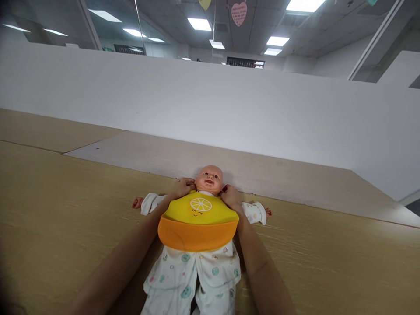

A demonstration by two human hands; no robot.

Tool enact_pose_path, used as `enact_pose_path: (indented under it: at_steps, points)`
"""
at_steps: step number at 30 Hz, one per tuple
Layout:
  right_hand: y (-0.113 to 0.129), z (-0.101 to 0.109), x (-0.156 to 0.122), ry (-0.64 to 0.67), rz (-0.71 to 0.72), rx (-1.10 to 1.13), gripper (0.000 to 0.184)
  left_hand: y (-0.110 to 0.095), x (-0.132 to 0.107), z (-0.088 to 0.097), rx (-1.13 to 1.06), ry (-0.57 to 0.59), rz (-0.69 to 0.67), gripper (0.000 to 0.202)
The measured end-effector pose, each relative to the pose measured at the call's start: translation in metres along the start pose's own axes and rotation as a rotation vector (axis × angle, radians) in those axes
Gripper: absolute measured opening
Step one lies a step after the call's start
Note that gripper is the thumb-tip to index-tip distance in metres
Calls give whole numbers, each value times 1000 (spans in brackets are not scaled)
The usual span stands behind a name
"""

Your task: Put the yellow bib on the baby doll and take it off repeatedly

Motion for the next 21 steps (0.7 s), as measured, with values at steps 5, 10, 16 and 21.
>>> enact_pose_path:
  at_steps: [5,10,16,21]
  points:
    - [2,3,-4,-13,-6,1,23,3,4,-3,-61,57,-30,20]
    - [0,2,-3,-16,-27,-14,20,5,6,-2,-87,40,7,20]
    - [-1,-1,0,-28,-21,82,22,10,8,2,-176,-44,51,11]
    - [-1,-2,6,-38,2,171,21,23,10,8,-223,-102,122,19]
Point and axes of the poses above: each hand's wrist, its own x-axis towards the middle knuckle, its own z-axis out of the back of the hand, y = z × x, the point moved 9 cm from there along x, towards the middle knuckle, and after that the axes turned 15 degrees about -x, right-handed, at the moved point
